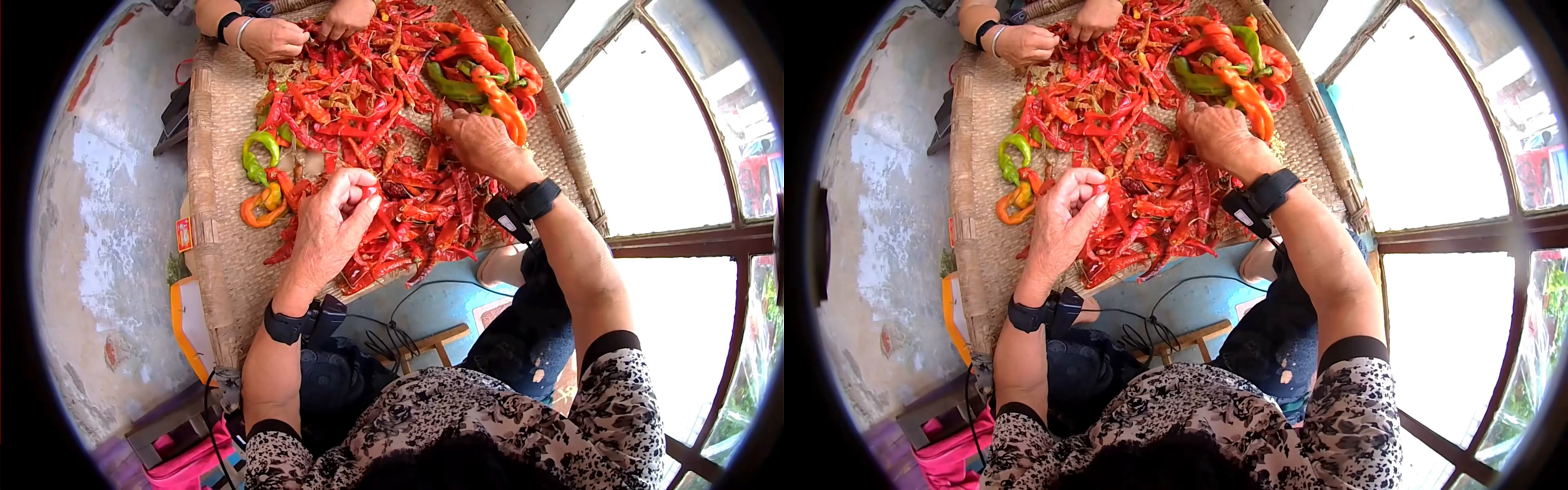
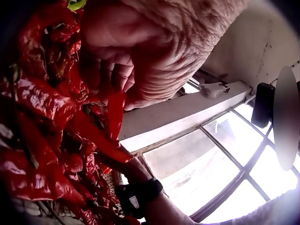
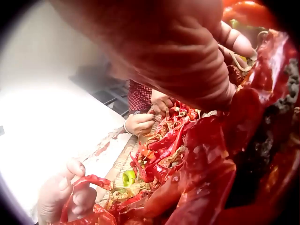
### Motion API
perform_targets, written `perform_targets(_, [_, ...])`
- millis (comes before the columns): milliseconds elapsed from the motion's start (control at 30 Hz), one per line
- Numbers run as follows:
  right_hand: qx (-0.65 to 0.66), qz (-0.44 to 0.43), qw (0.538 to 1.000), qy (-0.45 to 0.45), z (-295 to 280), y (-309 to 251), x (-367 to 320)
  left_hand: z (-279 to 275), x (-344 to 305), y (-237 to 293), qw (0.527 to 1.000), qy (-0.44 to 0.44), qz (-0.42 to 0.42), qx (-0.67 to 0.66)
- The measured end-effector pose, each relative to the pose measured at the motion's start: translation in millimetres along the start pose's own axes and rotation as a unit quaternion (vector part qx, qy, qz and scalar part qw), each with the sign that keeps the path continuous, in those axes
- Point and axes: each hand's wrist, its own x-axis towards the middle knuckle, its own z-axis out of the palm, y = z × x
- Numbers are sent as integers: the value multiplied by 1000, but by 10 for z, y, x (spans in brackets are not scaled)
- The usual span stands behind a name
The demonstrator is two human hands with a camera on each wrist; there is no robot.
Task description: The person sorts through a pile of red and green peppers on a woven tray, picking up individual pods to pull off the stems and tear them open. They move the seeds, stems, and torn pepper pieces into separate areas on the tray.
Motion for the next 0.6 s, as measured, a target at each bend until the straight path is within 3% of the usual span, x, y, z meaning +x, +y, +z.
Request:
perform_targets(133, [-8, -17, 999, -32, 6, 32, 21, 6, -16, 36, 999, -9, 5, 38])
perform_targets(300, [208, -103, 965, 123, -280, -142, -85, 33, -18, -33, 1000, -2, 11, -6])
perform_targets(467, [240, -147, 951, 127, -481, -505, -297, 31, -37, 65, 1000, -16, -3, -6])
perform_targets(600, [332, -183, 922, 80, -515, -649, -327, 15, -19, 65, 1000, -16, -4, -6])
